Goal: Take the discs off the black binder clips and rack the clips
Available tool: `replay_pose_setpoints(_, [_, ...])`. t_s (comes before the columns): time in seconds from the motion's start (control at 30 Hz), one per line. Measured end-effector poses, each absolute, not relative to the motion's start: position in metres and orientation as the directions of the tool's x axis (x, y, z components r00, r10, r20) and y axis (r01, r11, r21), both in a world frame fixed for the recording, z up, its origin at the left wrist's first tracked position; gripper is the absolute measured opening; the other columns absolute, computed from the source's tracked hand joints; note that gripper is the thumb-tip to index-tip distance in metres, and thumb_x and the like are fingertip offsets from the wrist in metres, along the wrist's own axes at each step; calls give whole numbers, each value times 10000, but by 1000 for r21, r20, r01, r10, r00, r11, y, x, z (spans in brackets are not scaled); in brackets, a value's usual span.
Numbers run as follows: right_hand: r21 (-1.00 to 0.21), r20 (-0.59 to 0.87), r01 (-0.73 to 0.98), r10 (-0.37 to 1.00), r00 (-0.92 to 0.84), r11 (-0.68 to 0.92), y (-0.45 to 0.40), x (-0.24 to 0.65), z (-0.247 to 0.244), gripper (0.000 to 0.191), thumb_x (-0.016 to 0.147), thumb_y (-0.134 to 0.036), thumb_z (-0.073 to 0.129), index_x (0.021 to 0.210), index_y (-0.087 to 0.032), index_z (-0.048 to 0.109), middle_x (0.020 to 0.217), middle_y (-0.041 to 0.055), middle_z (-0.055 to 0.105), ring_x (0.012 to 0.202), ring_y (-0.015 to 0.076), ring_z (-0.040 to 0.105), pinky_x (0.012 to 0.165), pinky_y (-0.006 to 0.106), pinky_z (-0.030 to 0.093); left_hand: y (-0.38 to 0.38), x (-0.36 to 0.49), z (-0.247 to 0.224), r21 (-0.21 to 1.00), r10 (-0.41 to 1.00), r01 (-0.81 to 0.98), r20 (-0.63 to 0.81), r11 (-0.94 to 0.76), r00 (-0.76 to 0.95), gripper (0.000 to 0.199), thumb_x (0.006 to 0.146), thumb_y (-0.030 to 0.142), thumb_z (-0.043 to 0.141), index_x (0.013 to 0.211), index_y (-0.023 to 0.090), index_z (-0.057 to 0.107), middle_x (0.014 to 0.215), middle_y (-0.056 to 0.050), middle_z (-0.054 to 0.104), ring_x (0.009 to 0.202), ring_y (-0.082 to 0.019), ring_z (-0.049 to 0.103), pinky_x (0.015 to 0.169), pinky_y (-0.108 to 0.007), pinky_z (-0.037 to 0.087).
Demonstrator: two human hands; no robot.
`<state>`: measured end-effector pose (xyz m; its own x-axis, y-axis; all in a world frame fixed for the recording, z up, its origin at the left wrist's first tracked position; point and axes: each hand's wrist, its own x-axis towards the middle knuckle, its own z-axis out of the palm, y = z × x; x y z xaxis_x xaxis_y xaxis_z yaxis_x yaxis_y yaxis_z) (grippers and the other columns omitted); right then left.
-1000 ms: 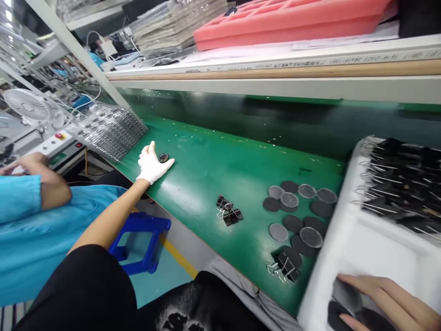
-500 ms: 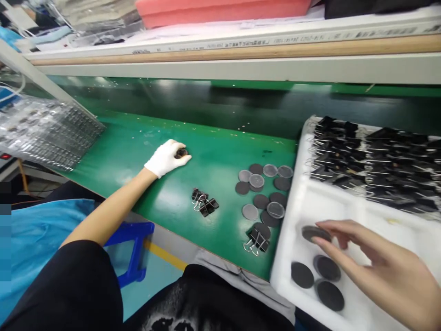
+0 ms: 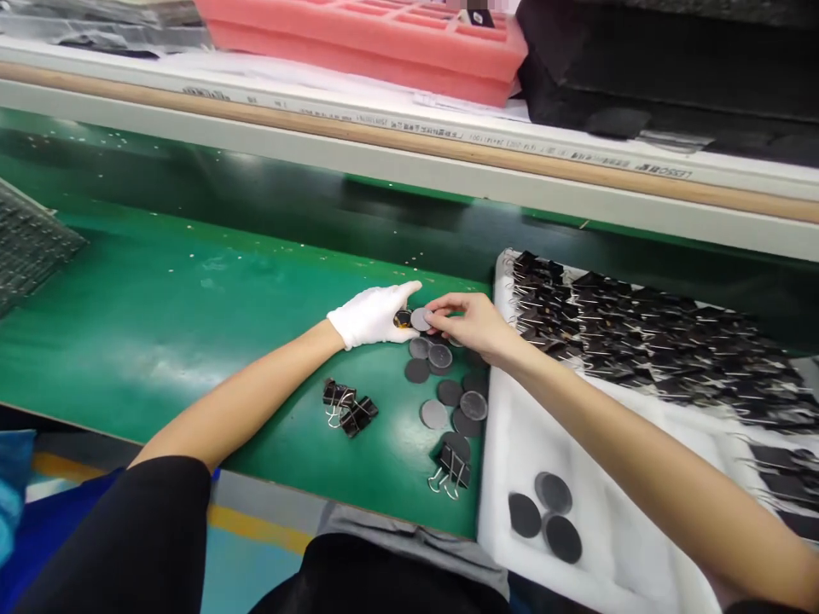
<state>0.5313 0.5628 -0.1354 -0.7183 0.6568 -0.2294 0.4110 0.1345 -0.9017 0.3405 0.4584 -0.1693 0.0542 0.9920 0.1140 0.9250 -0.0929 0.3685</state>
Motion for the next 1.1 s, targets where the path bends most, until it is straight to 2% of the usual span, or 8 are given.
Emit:
replay_pose_setpoints(0.17, [-753,-233,557,651,-723,350,572,507,-147,195,792,-280,814,894,-196,671,789,10,746,635,154,679,644,296,498,462,342,-166,387,991,914,88,-125,98,844,866,512,742,1538,137,396,1113,-114,745,1028,-312,724,772,-346,500])
replay_pose_setpoints(0.37, [-397,80,544,619,-782,739,551,508,-143,256,889,-399,744,971,-203,601,916,63,694,753,215,628,666,326,421,463,347,-164,364,993,925,96,-104,74,514,912,472,669,1327,182,579,1143,-137,697,1018,-332,705,819,-397,486])
replay_pose_setpoints(0.47, [-279,233,424,489,-840,861,514,523,-131,242,972,-439,641,997,-202,599,971,94,668,797,240,619,690,353,432,464,347,-167,344,994,935,92,-86,57,523,919,417,656,1376,178,568,1173,-145,686,1023,-328,702,811,-401,477])
replay_pose_setpoints(0.6, [-441,69,-81,-57,-996,894,465,536,-122,321,1008,-464,626,1170,-187,617,1079,109,683,905,237,646,766,365,488,465,346,-170,296,995,952,85,-72,49,646,908,504,675,1444,169,546,1205,-145,685,1021,-332,702,774,-382,461])
replay_pose_setpoints(0.7, [-565,10,-172,-201,-980,807,452,533,-122,216,1061,-298,553,1229,-178,617,1123,110,703,971,226,660,828,376,490,464,345,-170,280,996,958,85,-63,41,640,910,537,660,1434,181,565,1216,-139,683,1024,-324,697,789,-373,455])
replay_pose_setpoints(0.9, [-934,-173,159,-15,-985,320,488,527,-99,136,965,-312,688,910,-190,668,800,14,732,728,146,680,698,294,537,464,346,-165,264,995,962,95,-63,40,614,906,519,634,1428,200,586,1234,-144,686,1030,-332,700,786,-374,464])
replay_pose_setpoints(1.0, [-953,-252,275,176,-952,124,520,525,-88,273,841,-417,825,857,-193,670,740,24,732,690,156,698,646,294,562,464,347,-163,276,996,960,84,-50,28,577,915,451,621,1430,195,585,1245,-153,686,1067,-329,699,835,-377,478])
replay_pose_setpoints(1.1, [-954,-188,279,511,-839,106,553,521,-96,300,775,-417,875,853,-202,681,742,38,732,705,174,727,620,296,578,465,344,-164,295,994,955,101,7,-38,667,876,440,660,1476,175,539,1270,-158,688,1120,-339,687,897,-385,490])
